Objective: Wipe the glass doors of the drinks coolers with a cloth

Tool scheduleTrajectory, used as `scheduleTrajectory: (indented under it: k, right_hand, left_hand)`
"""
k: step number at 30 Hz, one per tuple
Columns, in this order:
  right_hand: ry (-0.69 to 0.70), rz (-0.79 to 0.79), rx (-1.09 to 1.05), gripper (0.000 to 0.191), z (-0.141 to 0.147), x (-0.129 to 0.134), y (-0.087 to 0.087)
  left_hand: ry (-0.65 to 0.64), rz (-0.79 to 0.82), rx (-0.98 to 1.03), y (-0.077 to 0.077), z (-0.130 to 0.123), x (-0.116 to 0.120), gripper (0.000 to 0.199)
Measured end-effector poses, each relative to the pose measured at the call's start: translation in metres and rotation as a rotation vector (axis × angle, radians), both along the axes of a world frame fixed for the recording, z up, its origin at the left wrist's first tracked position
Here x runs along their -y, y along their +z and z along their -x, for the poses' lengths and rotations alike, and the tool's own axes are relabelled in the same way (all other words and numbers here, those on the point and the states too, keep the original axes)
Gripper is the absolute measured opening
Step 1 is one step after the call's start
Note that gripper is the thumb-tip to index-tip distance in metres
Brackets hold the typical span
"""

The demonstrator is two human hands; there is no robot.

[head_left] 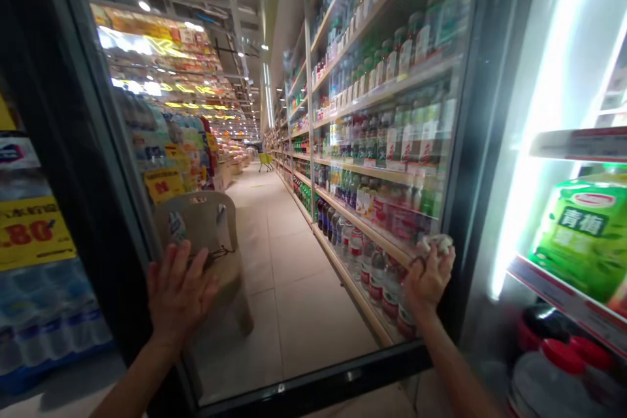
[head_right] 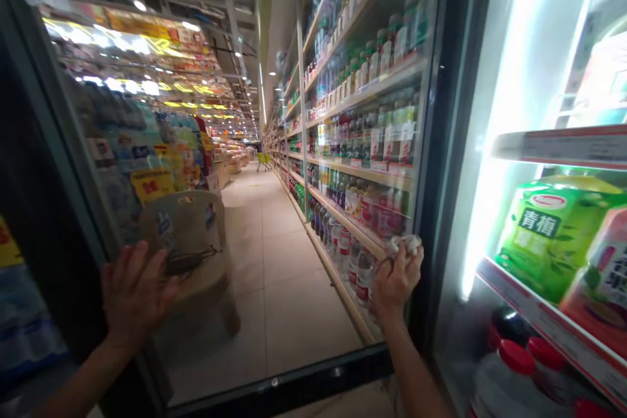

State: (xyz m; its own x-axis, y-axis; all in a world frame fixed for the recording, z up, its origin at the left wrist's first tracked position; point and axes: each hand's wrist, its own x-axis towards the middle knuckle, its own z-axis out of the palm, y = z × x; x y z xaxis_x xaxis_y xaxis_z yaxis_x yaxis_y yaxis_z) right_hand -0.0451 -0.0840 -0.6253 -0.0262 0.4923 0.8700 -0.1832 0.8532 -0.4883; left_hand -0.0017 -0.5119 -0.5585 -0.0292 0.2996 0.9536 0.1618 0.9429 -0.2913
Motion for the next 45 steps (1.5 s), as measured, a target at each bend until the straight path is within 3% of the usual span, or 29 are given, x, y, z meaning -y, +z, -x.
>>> scheduleTrajectory:
  k: [2,6,8,11,14,16,17,19,22,23,25,27,30,32,34,37,39,41,45]
  right_hand:
    - [0.066,-0.102,0.007,0.053,-0.007,0.037,-0.005]
    - [0.307,-0.598,0.068,0.050,-0.030,0.144,-0.013]
    - [0.375,-0.769,0.044,0.044,-0.036,0.165,-0.012]
    - [0.321,-0.724,0.012,0.040,-0.030,0.131,0.001]
    - [0.149,-0.364,-0.009,0.044,-0.016,0.073,0.024]
    - [0.077,-0.182,-0.046,0.048,-0.011,0.062,0.035]
    - [0.081,-0.171,-0.056,0.049,-0.012,0.069,0.038]
    - [0.164,-0.314,-0.040,0.049,-0.019,0.104,0.036]
    - [0.335,-0.695,-0.027,0.043,-0.030,0.162,0.025]
    - [0.369,-0.795,-0.030,0.040,-0.032,0.171,0.023]
    - [0.365,-0.863,-0.043,0.036,-0.029,0.160,0.026]
    - [0.274,-0.724,-0.059,0.036,-0.019,0.121,0.038]
    - [0.125,-0.305,-0.113,0.043,-0.003,0.062,0.067]
    - [0.085,-0.141,-0.126,0.046,-0.002,0.056,0.080]
    - [0.127,-0.249,-0.110,0.046,-0.009,0.080,0.082]
    - [0.274,-0.731,-0.044,0.044,-0.022,0.129,0.071]
    - [0.306,-0.870,-0.031,0.041,-0.024,0.133,0.066]
    - [0.256,-0.744,-0.055,0.036,-0.017,0.105,0.070]
    - [0.110,-0.189,-0.120,0.042,0.003,0.032,0.098]
  left_hand:
    - [-0.002,-0.005,0.003,0.000,0.001,0.002,0.074]
    - [-0.007,0.009,0.006,0.001,0.003,0.004,0.074]
    - [-0.011,0.017,0.002,0.001,0.003,0.005,0.074]
    - [-0.018,0.015,0.013,0.001,0.002,0.003,0.075]
    - [-0.025,-0.006,0.025,0.000,0.001,0.000,0.075]
    - [-0.015,-0.016,0.025,0.000,0.001,-0.001,0.075]
    - [-0.011,-0.014,0.022,0.000,0.001,-0.002,0.074]
    - [-0.017,-0.004,0.012,0.001,0.000,-0.002,0.073]
    - [-0.027,0.019,0.003,0.003,0.000,-0.002,0.073]
    - [-0.019,0.024,0.001,0.003,0.000,-0.002,0.073]
    - [0.006,0.027,-0.001,0.002,-0.001,-0.002,0.074]
    - [0.022,0.019,-0.003,0.001,0.000,-0.002,0.074]
    - [0.013,0.006,0.001,0.000,0.000,-0.003,0.074]
    - [0.001,0.003,0.001,0.000,0.001,-0.004,0.073]
    - [-0.009,-0.005,-0.009,0.000,0.002,-0.004,0.070]
    - [-0.005,0.003,-0.022,0.001,0.003,-0.004,0.068]
    - [0.008,0.029,-0.038,0.002,0.003,-0.003,0.069]
    - [0.013,0.042,-0.049,0.002,0.002,-0.004,0.071]
    - [0.008,0.029,-0.051,0.002,-0.001,-0.005,0.071]
